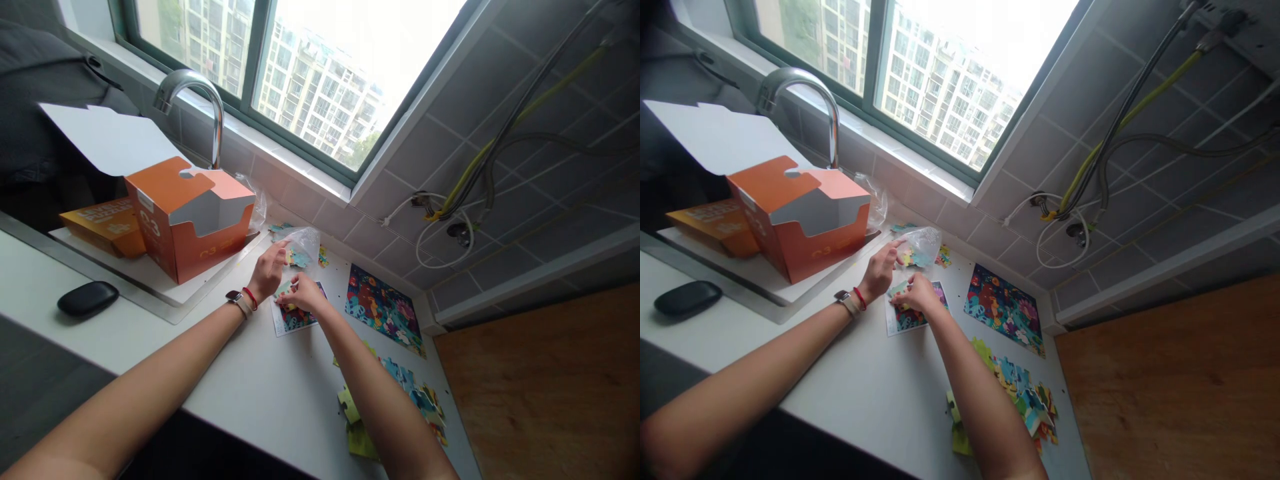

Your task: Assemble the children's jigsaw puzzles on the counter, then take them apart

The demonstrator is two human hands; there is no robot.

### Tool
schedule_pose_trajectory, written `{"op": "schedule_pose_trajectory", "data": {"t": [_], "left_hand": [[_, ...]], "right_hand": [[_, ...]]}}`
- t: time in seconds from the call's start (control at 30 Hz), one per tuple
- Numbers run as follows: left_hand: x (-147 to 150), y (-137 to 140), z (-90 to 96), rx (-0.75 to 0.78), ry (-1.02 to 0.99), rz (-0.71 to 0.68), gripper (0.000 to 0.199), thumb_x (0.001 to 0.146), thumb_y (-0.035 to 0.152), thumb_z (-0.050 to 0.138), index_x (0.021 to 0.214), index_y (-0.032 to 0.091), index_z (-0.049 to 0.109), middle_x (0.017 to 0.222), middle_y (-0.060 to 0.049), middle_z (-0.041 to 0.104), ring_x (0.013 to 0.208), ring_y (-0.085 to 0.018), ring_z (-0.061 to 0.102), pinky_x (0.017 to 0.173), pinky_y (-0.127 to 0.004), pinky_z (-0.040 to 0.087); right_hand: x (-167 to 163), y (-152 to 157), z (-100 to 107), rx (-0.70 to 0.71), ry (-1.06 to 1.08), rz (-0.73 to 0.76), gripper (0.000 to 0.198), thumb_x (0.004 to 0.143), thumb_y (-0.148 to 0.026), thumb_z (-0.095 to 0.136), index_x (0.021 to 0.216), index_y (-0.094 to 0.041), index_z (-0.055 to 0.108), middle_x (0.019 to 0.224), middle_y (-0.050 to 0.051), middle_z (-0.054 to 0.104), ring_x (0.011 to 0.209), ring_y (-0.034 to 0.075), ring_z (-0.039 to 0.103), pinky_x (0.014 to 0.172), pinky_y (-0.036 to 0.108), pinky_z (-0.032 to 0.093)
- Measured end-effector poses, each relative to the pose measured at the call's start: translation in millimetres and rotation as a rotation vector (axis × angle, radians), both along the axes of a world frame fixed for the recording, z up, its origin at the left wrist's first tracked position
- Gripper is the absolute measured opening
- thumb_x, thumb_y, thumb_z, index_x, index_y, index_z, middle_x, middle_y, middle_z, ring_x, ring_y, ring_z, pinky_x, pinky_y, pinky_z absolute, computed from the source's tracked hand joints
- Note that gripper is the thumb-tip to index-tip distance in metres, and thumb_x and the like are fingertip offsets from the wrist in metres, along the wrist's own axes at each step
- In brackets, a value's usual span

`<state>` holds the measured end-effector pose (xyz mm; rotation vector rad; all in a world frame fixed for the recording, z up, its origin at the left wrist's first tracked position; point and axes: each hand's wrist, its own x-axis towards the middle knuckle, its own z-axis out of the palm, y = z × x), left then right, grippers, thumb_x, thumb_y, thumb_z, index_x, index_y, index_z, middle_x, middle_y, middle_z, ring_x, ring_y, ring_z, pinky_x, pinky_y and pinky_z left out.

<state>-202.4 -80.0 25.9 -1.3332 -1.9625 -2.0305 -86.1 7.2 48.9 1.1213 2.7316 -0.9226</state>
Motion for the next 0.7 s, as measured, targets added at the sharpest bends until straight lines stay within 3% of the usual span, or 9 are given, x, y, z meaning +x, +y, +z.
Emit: {"op": "schedule_pose_trajectory", "data": {"t": [0.17, 0.23, 0.33, 0.43, 0.5, 0.53, 0.6, 0.7], "left_hand": [[0.3, 1.2, -1.3, -0.005, 0.013, 0.011, 0.064, 0.106, 0.056, 0.027, 0.133, 0.011, 0.063, 0.087, -0.008, 0.073, 0.071, -0.019, 0.066, 0.083, -0.036, 0.055], [0.4, 1.8, -2.1, -0.002, 0.028, 0.008, 0.063, 0.106, 0.056, 0.027, 0.132, 0.010, 0.063, 0.088, -0.008, 0.073, 0.072, -0.019, 0.066, 0.084, -0.036, 0.055], [-0.3, 1.5, -2.2, 0.002, 0.029, 0.013, 0.062, 0.107, 0.053, 0.027, 0.134, 0.011, 0.063, 0.092, -0.010, 0.075, 0.077, -0.020, 0.068, 0.087, -0.037, 0.056], [-1.7, 0.6, -1.7, -0.009, 0.026, 0.019, 0.058, 0.107, 0.049, 0.029, 0.131, 0.012, 0.065, 0.103, -0.012, 0.077, 0.092, -0.023, 0.072, 0.092, -0.038, 0.056], [-2.1, 0.4, -1.8, -0.017, 0.044, 0.028, 0.054, 0.106, 0.047, 0.031, 0.126, 0.014, 0.069, 0.113, -0.014, 0.076, 0.105, -0.026, 0.071, 0.097, -0.041, 0.055], [-2.0, 0.6, -2.1, -0.020, 0.060, 0.031, 0.053, 0.106, 0.046, 0.033, 0.123, 0.015, 0.071, 0.117, -0.014, 0.076, 0.111, -0.027, 0.070, 0.100, -0.043, 0.054], [-1.5, 1.1, -3.0, -0.033, 0.098, 0.025, 0.049, 0.104, 0.045, 0.037, 0.121, 0.017, 0.072, 0.121, -0.013, 0.075, 0.119, -0.028, 0.067, 0.106, -0.046, 0.052], [-0.6, 1.6, -4.0, -0.058, 0.127, -0.016, 0.045, 0.102, 0.044, 0.042, 0.124, 0.018, 0.072, 0.125, -0.012, 0.074, 0.121, -0.028, 0.067, 0.107, -0.046, 0.051]], "right_hand": [[-7.5, -4.4, 1.2, 0.151, -0.110, 0.079, 0.058, 0.047, -0.028, 0.095, 0.095, -0.018, 0.065, 0.093, 0.007, 0.074, 0.089, 0.026, 0.067, 0.062, 0.027, 0.040], [-9.4, -6.6, 3.8, 0.114, -0.097, 0.073, 0.047, 0.048, -0.023, 0.094, 0.085, -0.019, 0.065, 0.085, 0.005, 0.073, 0.084, 0.025, 0.067, 0.058, 0.026, 0.038], [-4.3, -7.2, 11.8, 0.043, -0.066, 0.102, 0.029, 0.059, -0.023, 0.088, 0.068, -0.019, 0.061, 0.069, 0.001, 0.067, 0.071, 0.019, 0.064, 0.054, 0.024, 0.036], [6.2, -0.3, 24.5, -0.125, 0.006, 0.137, 0.023, 0.076, -0.034, 0.077, 0.070, -0.018, 0.061, 0.063, -0.002, 0.062, 0.059, 0.012, 0.059, 0.050, 0.021, 0.037], [8.5, 7.7, 32.3, -0.401, 0.192, -0.003, 0.024, 0.081, -0.040, 0.073, 0.079, -0.018, 0.063, 0.062, -0.002, 0.062, 0.051, 0.011, 0.055, 0.044, 0.021, 0.037], [6.8, 11.9, 35.2, -0.456, 0.298, -0.108, 0.027, 0.080, -0.042, 0.074, 0.082, -0.018, 0.063, 0.061, -0.002, 0.062, 0.048, 0.010, 0.053, 0.042, 0.020, 0.035], [-2.1, 19.5, 38.3, -0.442, 0.443, -0.275, 0.031, 0.079, -0.045, 0.075, 0.087, -0.018, 0.063, 0.064, -0.002, 0.062, 0.045, 0.009, 0.049, 0.040, 0.019, 0.035], [-19.6, 26.1, 38.3, -0.382, 0.514, -0.312, 0.034, 0.082, -0.047, 0.073, 0.100, -0.020, 0.063, 0.083, 0.002, 0.069, 0.058, 0.010, 0.060, 0.053, 0.021, 0.049]]}}
